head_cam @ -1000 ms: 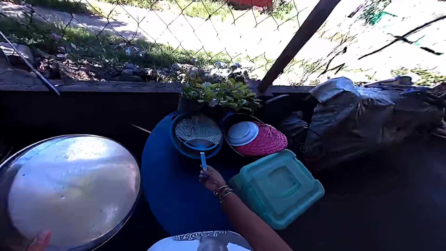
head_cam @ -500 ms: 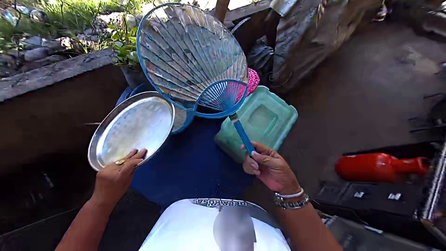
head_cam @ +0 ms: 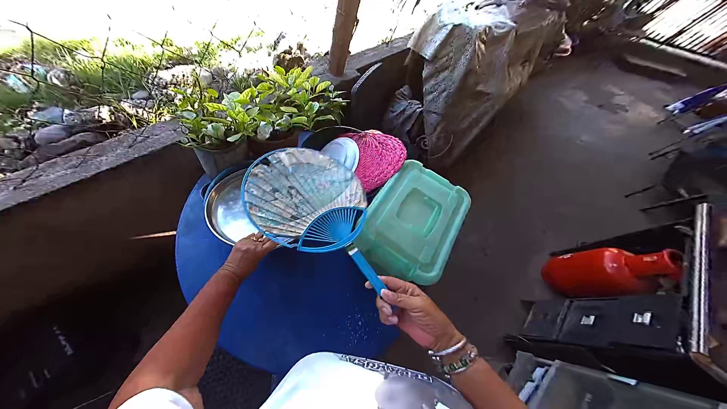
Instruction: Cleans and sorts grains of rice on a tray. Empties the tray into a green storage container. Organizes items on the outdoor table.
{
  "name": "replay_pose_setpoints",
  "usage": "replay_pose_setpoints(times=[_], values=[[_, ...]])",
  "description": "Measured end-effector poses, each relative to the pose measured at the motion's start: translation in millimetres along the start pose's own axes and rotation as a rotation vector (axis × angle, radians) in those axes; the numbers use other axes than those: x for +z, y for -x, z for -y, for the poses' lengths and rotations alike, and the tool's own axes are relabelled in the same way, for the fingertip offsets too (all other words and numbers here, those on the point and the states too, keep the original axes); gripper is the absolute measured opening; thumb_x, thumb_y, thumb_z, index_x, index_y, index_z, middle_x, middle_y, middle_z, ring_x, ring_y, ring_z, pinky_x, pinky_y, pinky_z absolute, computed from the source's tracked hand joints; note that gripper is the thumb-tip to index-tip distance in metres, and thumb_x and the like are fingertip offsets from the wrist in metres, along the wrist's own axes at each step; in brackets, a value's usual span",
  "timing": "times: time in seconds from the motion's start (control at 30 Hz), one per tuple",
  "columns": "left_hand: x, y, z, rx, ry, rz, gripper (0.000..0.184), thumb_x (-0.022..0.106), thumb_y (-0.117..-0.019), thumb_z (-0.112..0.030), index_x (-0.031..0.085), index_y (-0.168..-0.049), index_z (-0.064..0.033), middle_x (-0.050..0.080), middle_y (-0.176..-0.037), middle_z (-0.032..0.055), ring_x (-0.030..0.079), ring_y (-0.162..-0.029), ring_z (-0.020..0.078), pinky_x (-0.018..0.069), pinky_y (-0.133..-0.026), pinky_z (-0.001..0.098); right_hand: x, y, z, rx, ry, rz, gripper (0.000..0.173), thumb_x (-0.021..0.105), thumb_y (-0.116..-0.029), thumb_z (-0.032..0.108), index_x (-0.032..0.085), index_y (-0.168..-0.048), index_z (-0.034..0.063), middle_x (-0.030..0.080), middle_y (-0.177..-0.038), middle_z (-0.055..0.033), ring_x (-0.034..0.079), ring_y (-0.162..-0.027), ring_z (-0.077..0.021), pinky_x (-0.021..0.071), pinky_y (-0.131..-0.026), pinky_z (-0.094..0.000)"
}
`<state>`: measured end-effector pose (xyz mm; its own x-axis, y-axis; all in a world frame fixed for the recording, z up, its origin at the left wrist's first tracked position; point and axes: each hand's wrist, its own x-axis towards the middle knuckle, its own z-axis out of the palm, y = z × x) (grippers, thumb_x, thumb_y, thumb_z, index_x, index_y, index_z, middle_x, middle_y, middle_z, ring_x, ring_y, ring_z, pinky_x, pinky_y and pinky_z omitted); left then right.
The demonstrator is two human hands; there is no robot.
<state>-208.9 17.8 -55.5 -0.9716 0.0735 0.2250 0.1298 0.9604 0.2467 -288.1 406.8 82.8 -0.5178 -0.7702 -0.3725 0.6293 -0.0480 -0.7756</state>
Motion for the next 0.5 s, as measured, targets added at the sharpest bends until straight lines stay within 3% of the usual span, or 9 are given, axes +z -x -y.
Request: replay_pose_setpoints(times=[0.07, 0.13, 0.2, 0.33, 0.37, 0.43, 0.5], values=[[0.9, 1.0, -1.0, -0.054, 0.014, 0.066, 0.025, 0.053, -0.1037, -0.009, 0.07, -0.122, -0.002, 0.072, -0.12, 0.0212, 0.068, -0.113, 0.0433, 0.0518, -0.095, 0.0606, 5.5, -23.3, -6.8, 0.077, 0.05, 0.024, 0.028, 0.049, -0.1005, 0.011, 0.065, -0.122, 0.0036, 0.062, -0.071, 0.0029, 0.059, -0.058, -0.0053, 0.053, -0.058, -0.0212], [6.9, -0.6, -1.6, -0.202, 0.009, 0.151, 0.029, 0.052, -0.1054, -0.014, 0.067, -0.128, -0.0037, 0.067, -0.127, 0.0247, 0.061, -0.123, 0.0457, 0.0432, -0.104, 0.0644, 10.6, -49.1, -15.4, 0.132, 0.097, 0.051, 0.028, 0.047, -0.1017, 0.011, 0.062, -0.124, 0.0037, 0.062, -0.073, 0.0034, 0.058, -0.059, -0.0048, 0.0517, -0.057, -0.0204], [15.2, -1.3, -2.6, -0.295, -0.019, 0.153, 0.032, 0.052, -0.1058, -0.02, 0.067, -0.131, -0.0052, 0.064, -0.134, 0.0237, 0.057, -0.129, 0.0442, 0.0404, -0.108, 0.0648, 19.2, -75.1, -23.3, 0.166, 0.148, 0.063, 0.027, 0.046, -0.1036, 0.012, 0.06, -0.125, 0.0046, 0.061, -0.073, 0.0044, 0.056, -0.059, -0.0038, 0.0493, -0.057, -0.0195], [19.5, 2.7, -14.1, -0.307, -0.09, 0.087, 0.033, 0.061, -0.102, -0.021, 0.066, -0.131, -0.0069, 0.065, -0.131, 0.024, 0.059, -0.125, 0.0474, 0.0419, -0.102, 0.0712, 40.9, -121.6, -39.4, 0.173, 0.213, 0.066, 0.031, 0.047, -0.1076, 0.014, 0.054, -0.136, 0.004, 0.062, -0.077, 0.0016, 0.052, -0.056, -0.0028, 0.0452, -0.053, -0.0181], [19.6, 7.5, -19.1, -0.302, -0.068, 0.031, 0.037, 0.066, -0.099, -0.018, 0.064, -0.133, -0.0048, 0.064, -0.131, 0.0271, 0.058, -0.125, 0.0508, 0.0382, -0.103, 0.0746, 45.6, -130.4, -42.4, 0.153, 0.233, 0.048, 0.035, 0.048, -0.1076, 0.014, 0.05, -0.141, 0.0049, 0.065, -0.082, -0.0011, 0.053, -0.057, -0.0035, 0.046, -0.054, -0.0189], [24.2, 26.0, -30.8, -0.272, -0.001, -0.127, 0.047, 0.069, -0.0946, -0.014, 0.059, -0.138, 0.0021, 0.054, -0.141, 0.0342, 0.047, -0.135, 0.0565, 0.0237, -0.109, 0.0808, 48.3, -141.6, -41.9, 0.138, 0.338, -0.011, 0.056, 0.055, -0.1053, 0.013, 0.035, -0.158, 0.011, 0.067, -0.106, -0.0113, 0.061, -0.067, -0.0102, 0.0518, -0.063, -0.0254], [31.4, 56.1, -46.3, -0.288, 0.029, -0.213, 0.052, 0.058, -0.0979, -0.021, 0.054, -0.142, 0.005, 0.041, -0.151, 0.0368, 0.034, -0.143, 0.0577, 0.017, -0.112, 0.08, 39.2, -139.8, -36.3, 0.176, 0.47, -0.058, 0.075, 0.063, -0.1031, 0.019, 0.02, -0.164, 0.0153, 0.054, -0.142, -0.0233, 0.069, -0.094, -0.0251, 0.0572, -0.077, -0.0369]])
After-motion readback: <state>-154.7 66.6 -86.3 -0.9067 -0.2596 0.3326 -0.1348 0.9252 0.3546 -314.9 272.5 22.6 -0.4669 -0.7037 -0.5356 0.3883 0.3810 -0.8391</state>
